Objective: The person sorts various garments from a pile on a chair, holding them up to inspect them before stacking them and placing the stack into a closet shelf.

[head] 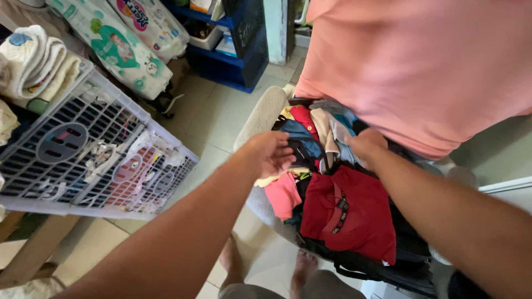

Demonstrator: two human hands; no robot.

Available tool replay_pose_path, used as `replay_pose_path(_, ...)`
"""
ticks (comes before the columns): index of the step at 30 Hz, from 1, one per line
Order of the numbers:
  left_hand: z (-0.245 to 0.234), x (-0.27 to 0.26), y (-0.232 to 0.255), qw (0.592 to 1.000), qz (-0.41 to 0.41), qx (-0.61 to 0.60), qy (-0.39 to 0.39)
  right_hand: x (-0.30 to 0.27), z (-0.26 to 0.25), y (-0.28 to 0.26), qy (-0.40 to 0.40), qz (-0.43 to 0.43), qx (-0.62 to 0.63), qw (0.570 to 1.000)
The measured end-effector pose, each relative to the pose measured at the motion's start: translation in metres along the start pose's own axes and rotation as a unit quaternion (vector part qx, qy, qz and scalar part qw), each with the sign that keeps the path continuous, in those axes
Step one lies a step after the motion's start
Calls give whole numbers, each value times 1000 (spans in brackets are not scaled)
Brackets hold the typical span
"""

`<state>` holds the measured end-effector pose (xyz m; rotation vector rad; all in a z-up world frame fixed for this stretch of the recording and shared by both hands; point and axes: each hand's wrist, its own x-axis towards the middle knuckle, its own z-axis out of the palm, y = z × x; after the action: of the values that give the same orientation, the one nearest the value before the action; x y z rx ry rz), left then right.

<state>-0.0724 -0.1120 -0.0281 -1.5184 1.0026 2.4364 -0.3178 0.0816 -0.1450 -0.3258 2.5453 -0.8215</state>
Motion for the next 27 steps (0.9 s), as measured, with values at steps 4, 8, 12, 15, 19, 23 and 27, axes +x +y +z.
replay_pose_path(4,23,-7,-28,999,0,48,22,7,-1,-26,47,-142,-107,983)
replay_pose_path(8,25,-12,-52,997,-27,72,26,21,12,-43,2,-146,-159,976)
replay_pose_path(12,26,-10,-63,997,-28,73,28,32,14,-23,-18,-159,-157,974)
replay_pose_path(15,26,-11,-65,997,-21,67,33,31,1,1,6,-188,-171,967)
replay_pose_path(19,30,-8,-72,996,-19,75,32,15,-23,0,-28,-129,-136,982)
replay_pose_path(23,36,4,-83,995,-44,94,11,-3,-33,1,-74,-51,-30,996)
replay_pose_path(27,38,22,-99,993,-56,100,-16,-36,-39,36,-123,184,82,972)
